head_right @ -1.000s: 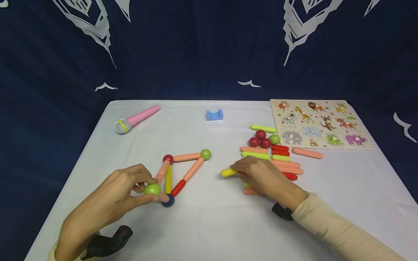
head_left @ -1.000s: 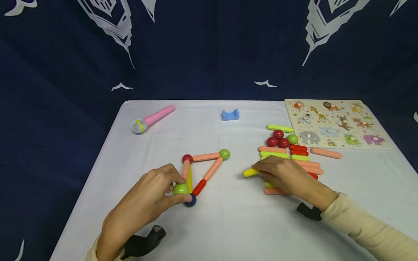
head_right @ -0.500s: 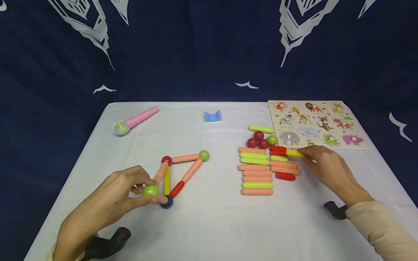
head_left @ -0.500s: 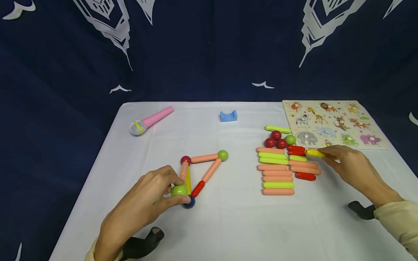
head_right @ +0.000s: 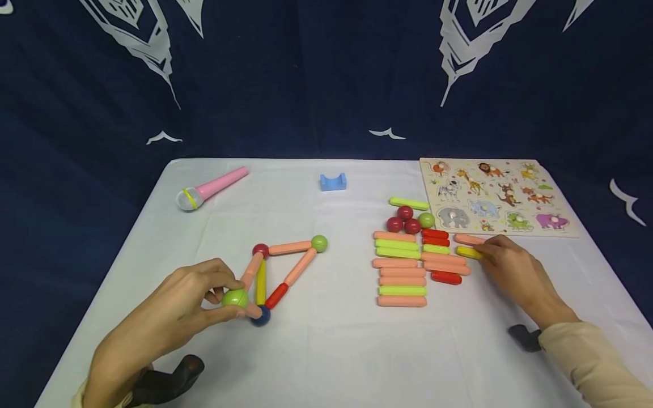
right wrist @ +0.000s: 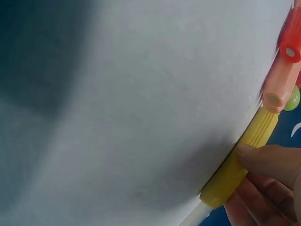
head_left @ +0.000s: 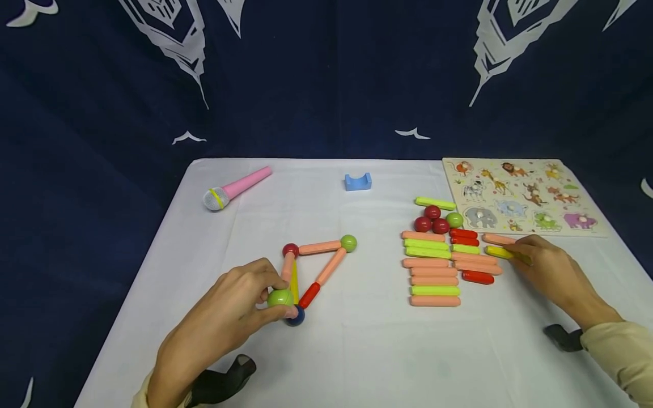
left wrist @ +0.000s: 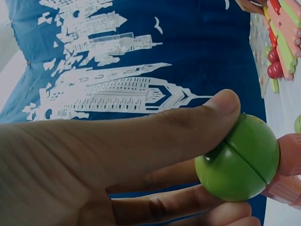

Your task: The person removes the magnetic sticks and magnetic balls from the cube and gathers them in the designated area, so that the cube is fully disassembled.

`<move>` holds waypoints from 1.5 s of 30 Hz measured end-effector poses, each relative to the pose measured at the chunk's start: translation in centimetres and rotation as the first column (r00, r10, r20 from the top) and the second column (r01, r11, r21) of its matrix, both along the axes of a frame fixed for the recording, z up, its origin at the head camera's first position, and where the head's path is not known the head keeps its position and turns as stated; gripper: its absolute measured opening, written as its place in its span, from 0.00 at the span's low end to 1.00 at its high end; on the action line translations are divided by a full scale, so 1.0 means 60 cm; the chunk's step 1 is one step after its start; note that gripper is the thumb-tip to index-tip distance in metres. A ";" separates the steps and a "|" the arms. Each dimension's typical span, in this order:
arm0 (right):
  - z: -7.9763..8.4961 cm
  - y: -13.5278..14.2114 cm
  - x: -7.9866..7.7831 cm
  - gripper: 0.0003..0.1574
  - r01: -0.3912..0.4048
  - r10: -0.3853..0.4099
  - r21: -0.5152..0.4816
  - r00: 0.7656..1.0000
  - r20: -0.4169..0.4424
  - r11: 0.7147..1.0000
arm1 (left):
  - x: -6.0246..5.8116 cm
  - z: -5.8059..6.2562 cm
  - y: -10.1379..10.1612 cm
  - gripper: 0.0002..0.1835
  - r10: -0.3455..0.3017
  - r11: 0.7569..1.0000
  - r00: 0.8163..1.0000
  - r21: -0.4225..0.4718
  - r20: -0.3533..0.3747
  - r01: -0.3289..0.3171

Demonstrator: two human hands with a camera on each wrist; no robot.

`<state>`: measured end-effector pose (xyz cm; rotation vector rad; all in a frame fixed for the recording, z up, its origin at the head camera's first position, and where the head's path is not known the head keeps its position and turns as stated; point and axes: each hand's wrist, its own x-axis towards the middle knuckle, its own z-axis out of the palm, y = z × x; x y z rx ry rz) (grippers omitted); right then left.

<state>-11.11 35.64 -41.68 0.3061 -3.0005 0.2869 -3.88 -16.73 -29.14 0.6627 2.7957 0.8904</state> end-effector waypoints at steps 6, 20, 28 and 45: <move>0.002 -0.008 0.003 0.26 -0.025 0.024 -0.024 0.999 -0.036 0.999 | 0.000 0.002 0.000 0.16 0.004 1.000 1.000 -0.007 0.013 -0.004; 0.053 -0.229 -0.041 0.24 -0.300 0.292 -0.176 0.954 -0.069 0.938 | 0.002 0.003 -0.003 0.17 0.011 1.000 0.999 -0.010 0.041 -0.011; 0.050 -0.377 -0.084 0.26 -0.486 0.510 -0.231 0.858 0.056 0.843 | 0.003 0.001 -0.001 0.18 0.019 1.000 0.999 -0.009 0.047 -0.019; 0.087 -0.521 0.072 0.21 -0.483 0.597 -0.529 0.800 0.057 0.698 | -0.003 0.003 -0.003 0.10 -0.067 0.998 0.998 0.005 -0.018 0.067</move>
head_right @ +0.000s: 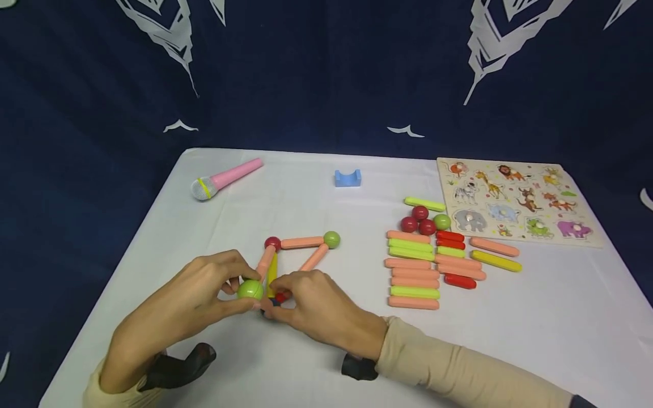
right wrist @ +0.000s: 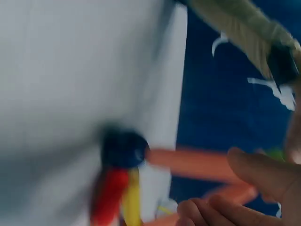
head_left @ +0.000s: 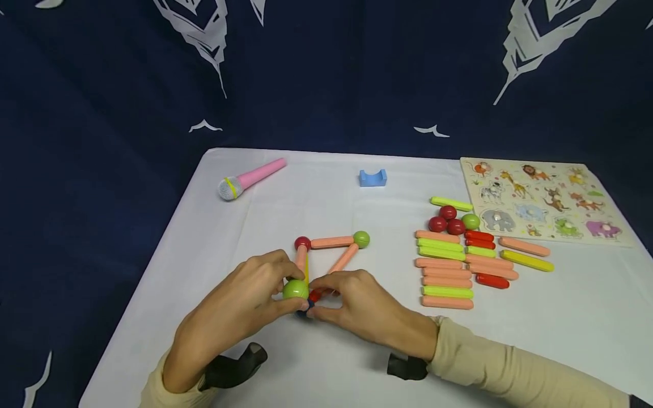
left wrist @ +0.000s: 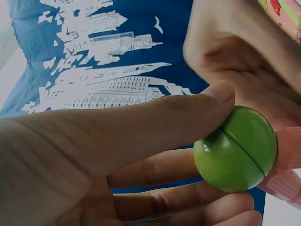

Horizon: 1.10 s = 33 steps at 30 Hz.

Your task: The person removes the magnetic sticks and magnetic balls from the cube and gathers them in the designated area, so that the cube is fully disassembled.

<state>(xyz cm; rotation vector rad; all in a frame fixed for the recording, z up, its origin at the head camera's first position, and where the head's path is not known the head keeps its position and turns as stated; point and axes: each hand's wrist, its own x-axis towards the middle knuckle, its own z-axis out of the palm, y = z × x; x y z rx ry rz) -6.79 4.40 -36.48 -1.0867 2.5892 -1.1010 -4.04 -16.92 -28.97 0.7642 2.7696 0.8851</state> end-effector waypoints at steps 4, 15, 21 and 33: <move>-0.023 -0.022 0.009 0.14 0.017 -0.016 -0.031 1.000 0.020 0.999 | -0.001 -0.002 0.001 0.11 -0.015 1.000 1.000 0.010 0.012 0.015; -0.033 -0.032 0.009 0.07 0.010 -0.009 0.009 0.994 -0.112 1.000 | -0.130 -0.059 -0.058 0.15 -0.068 0.988 0.986 0.149 0.153 0.045; -0.038 -0.034 0.011 0.07 -0.040 0.042 0.017 0.984 -0.175 0.999 | -0.187 -0.152 -0.043 0.20 -0.200 0.976 0.960 0.123 0.196 0.179; -0.029 0.010 0.014 0.08 -0.026 0.032 0.034 0.984 -0.175 0.999 | -0.163 -0.183 -0.057 0.17 -0.051 0.992 0.997 0.117 0.064 0.043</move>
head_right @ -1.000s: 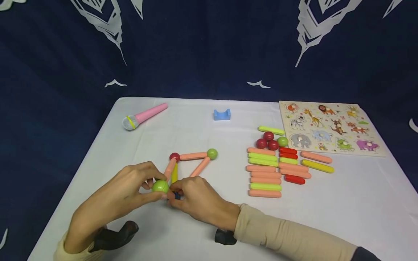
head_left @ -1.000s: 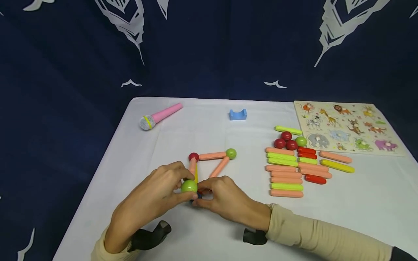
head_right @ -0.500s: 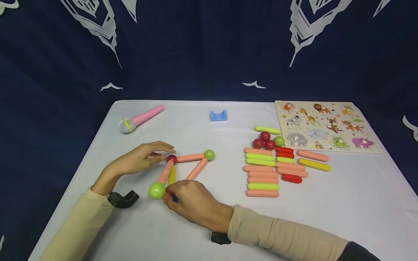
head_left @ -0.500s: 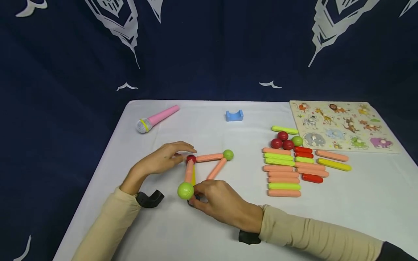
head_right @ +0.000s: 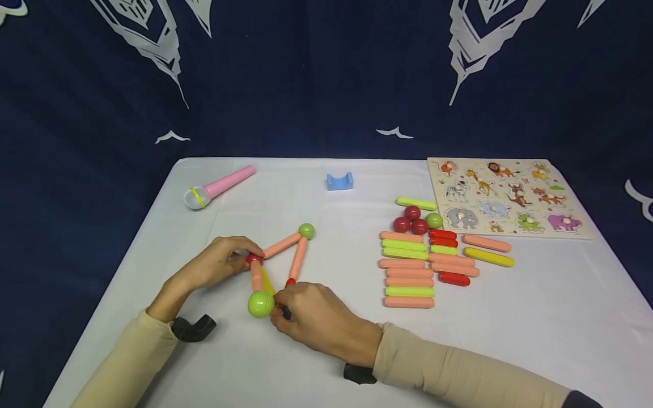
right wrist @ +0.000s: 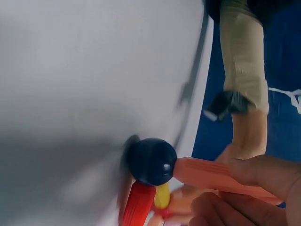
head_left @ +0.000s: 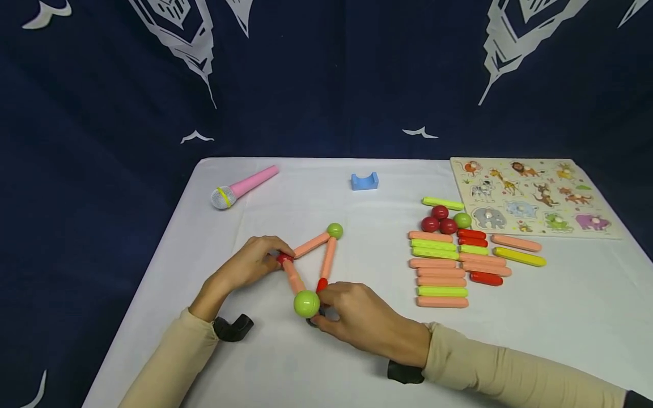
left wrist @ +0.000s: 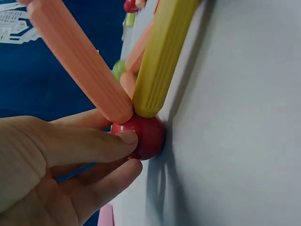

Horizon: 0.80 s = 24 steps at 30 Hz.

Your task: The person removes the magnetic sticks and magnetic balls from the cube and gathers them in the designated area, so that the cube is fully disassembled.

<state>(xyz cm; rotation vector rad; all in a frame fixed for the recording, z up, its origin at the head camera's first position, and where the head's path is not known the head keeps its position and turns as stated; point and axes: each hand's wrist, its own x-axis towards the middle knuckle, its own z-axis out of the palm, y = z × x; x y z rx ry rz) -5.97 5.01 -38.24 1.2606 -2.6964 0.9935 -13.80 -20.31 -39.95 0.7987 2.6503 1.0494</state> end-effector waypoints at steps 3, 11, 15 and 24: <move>0.002 0.022 -0.001 0.10 0.032 -0.032 0.000 0.999 0.003 0.999 | 0.019 0.000 -0.003 0.16 0.044 0.999 0.999 0.005 0.007 -0.044; 0.007 0.073 -0.021 0.10 0.173 -0.173 -0.001 0.983 0.054 0.985 | 0.082 0.000 0.010 0.12 0.151 0.988 0.988 -0.022 0.027 -0.151; 0.019 0.091 -0.029 0.13 0.202 -0.203 0.024 0.972 0.122 0.979 | 0.103 -0.001 0.024 0.11 0.161 0.987 0.986 -0.032 0.051 -0.159; 0.104 0.131 -0.018 0.23 0.288 -0.291 0.054 0.955 0.059 0.956 | 0.112 0.045 0.079 0.24 0.126 0.991 0.989 -0.025 -0.074 -0.128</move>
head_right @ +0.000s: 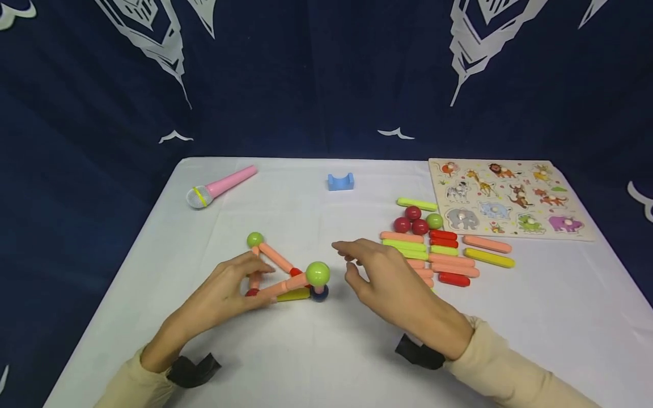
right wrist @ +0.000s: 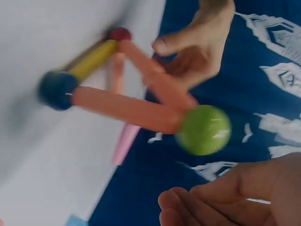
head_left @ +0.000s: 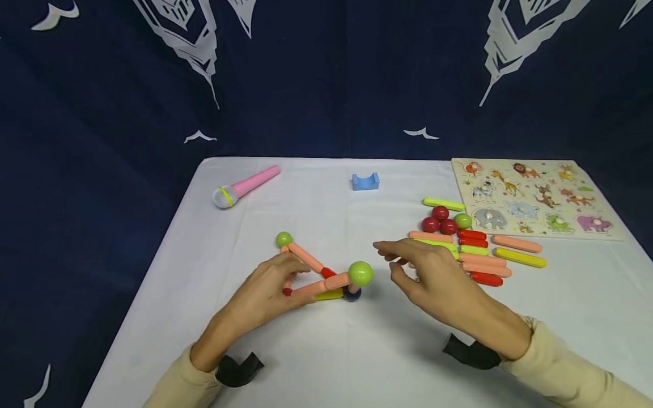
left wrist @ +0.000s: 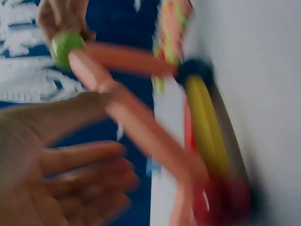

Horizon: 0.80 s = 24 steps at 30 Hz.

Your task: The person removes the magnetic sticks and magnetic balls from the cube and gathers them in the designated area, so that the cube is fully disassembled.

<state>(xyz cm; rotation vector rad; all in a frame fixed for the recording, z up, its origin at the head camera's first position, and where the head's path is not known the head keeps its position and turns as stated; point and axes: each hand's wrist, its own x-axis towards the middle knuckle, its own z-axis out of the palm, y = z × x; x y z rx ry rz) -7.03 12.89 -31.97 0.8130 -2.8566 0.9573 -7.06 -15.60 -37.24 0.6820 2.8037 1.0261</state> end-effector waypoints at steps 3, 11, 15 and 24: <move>0.015 -0.004 0.014 0.20 -0.021 0.021 0.007 0.999 -0.026 1.000 | -0.010 0.009 0.037 0.27 -0.135 0.976 0.991 0.174 -0.007 0.135; -0.004 -0.038 0.021 0.30 -0.024 0.035 0.071 0.989 -0.147 0.997 | -0.018 -0.011 0.099 0.06 -0.170 0.930 0.985 0.333 0.010 0.157; -0.007 -0.042 0.016 0.28 -0.041 0.050 0.067 0.990 -0.132 0.997 | -0.019 -0.014 0.104 0.04 -0.139 0.919 0.989 0.379 0.044 0.113; -0.011 -0.035 0.008 0.22 -0.078 0.078 -0.054 0.997 -0.006 0.995 | -0.024 -0.018 0.105 0.04 -0.180 0.878 0.981 0.461 0.067 0.129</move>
